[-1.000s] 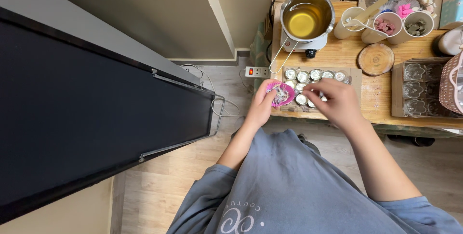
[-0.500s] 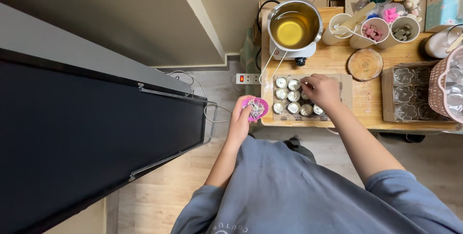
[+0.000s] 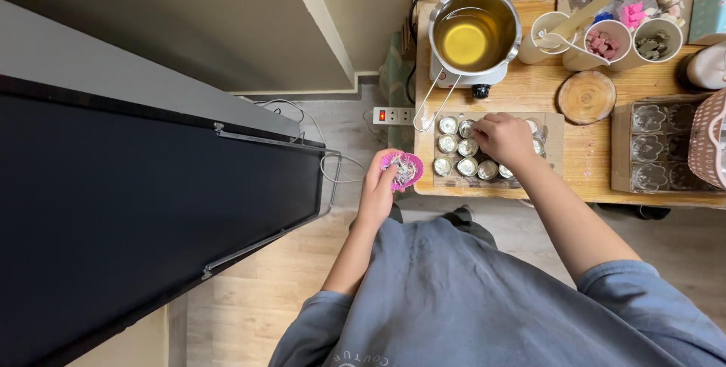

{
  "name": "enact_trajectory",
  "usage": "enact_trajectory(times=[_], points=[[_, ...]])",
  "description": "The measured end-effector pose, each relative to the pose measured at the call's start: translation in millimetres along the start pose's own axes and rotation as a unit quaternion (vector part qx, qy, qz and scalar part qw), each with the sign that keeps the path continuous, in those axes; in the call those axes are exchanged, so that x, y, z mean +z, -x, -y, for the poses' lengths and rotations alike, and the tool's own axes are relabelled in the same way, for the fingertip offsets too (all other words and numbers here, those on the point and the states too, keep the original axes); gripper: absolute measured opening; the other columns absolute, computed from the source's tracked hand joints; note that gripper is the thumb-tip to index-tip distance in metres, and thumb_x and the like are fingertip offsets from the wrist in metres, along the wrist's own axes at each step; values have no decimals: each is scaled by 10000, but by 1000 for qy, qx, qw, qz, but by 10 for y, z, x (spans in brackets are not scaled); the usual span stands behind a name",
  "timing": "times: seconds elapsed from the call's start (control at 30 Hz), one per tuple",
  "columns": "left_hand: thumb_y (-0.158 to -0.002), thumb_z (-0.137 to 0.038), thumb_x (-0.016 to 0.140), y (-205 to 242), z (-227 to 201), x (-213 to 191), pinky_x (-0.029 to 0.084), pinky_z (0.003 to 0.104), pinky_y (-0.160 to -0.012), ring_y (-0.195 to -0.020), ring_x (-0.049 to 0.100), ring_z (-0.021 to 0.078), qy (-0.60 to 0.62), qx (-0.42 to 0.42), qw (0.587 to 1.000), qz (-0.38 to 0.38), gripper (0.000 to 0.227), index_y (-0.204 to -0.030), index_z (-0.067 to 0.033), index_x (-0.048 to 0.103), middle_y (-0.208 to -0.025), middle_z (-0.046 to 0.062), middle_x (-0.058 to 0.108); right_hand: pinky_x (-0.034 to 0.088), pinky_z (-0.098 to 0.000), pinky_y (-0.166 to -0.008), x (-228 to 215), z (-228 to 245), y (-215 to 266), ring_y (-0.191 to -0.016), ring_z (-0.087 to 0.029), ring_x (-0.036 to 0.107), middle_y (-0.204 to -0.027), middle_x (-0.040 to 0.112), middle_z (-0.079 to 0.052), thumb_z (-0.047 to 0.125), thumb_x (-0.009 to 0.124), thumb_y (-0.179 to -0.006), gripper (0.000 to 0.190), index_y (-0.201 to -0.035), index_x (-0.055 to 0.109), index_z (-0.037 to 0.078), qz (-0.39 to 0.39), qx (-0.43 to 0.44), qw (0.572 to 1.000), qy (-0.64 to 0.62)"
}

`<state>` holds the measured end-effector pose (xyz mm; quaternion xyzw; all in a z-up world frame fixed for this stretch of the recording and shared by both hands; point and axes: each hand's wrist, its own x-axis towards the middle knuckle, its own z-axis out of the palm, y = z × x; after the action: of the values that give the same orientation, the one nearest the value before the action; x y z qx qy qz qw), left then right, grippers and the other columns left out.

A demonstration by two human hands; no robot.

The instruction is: Placing candle wicks with metal tabs into small tea light containers.

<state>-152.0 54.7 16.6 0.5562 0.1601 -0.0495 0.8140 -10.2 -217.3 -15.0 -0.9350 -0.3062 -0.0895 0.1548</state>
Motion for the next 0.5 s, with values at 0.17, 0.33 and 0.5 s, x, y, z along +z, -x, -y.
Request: enact_trajectory(times=[0.17,0.33,0.5], points=[[-1061,-92,461,5,-15,-17,513,258,-653,-799,621,95,-9,6,1000,-3,237,-1266,-46,572,-1054,54,671,542,-368,-619,59,0,14,-758,-222,676,-805,694,14,196,778,-848,61,-814,747,157,-2,-2,1000,8],[-1062,-90,464,-2,33,-47,514,258,-656,-804,622,93,-12,11,1000,-3,235,-1267,-45,570,-1050,53,673,543,-366,-615,101,-20,7,-763,-210,679,-805,694,21,197,775,-832,37,-823,757,167,3,-8,1000,22],[-1069,-93,462,1,45,-53,510,256,-655,-795,616,94,-6,12,1000,-1,226,-1262,-42,568,-1037,53,670,549,-368,-624,99,-18,1,-764,-208,678,-800,689,20,200,765,-837,42,-811,758,168,12,-9,999,36]])
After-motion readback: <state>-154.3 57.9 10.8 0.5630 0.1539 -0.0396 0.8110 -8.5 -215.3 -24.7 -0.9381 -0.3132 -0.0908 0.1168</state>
